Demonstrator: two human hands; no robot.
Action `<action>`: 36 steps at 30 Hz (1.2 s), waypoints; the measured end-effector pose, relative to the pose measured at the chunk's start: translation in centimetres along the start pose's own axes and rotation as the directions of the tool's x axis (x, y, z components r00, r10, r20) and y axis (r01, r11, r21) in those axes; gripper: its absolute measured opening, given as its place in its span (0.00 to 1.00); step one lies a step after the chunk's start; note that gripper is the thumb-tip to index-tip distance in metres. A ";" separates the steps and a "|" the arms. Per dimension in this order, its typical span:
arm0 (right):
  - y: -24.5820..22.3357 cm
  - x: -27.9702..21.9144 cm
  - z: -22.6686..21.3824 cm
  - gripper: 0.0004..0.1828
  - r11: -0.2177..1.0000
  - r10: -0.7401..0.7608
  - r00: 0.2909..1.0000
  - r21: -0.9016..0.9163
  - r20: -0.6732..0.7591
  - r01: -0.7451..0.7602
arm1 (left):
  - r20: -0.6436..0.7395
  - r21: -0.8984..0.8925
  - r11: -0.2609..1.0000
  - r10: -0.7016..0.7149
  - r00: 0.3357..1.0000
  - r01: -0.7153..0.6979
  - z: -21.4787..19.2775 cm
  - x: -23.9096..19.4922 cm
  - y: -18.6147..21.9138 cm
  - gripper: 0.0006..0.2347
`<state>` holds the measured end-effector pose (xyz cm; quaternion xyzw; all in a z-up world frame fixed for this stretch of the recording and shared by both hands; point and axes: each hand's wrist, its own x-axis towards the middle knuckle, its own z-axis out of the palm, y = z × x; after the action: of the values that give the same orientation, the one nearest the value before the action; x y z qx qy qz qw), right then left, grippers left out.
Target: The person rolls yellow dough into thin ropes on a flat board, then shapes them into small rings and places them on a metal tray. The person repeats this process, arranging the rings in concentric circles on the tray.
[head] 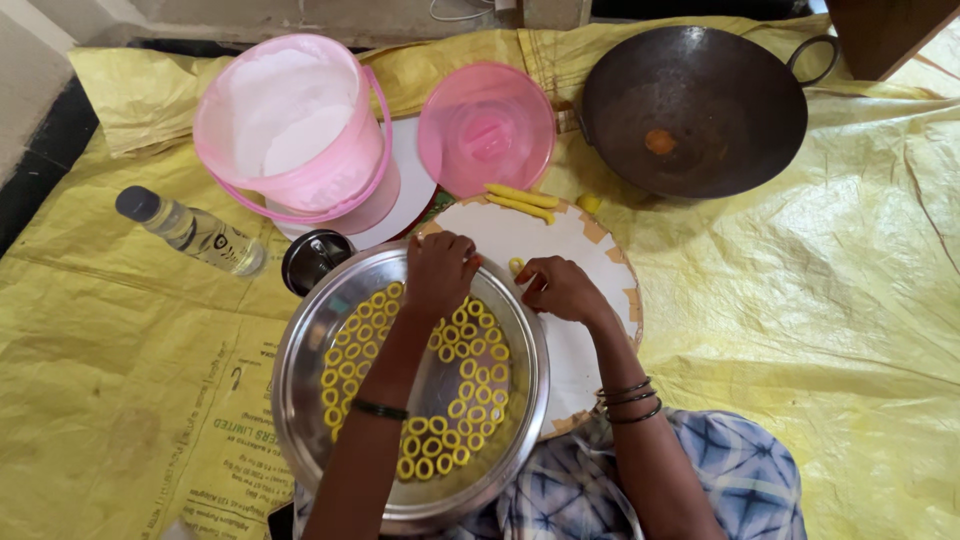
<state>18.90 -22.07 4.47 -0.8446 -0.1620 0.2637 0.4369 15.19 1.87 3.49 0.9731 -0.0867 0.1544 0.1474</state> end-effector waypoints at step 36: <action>-5.3 -1.4 8.7 0.06 0.855 -0.494 0.870 -0.191 -0.012 0.483 | -0.165 -0.179 0.950 -0.286 0.944 0.256 -6.3 -11.0 1.0 0.08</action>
<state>12.48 -14.11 5.05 -0.8197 -0.3808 0.1026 0.4155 2.93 4.21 5.88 0.9422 0.0509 0.2169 0.2501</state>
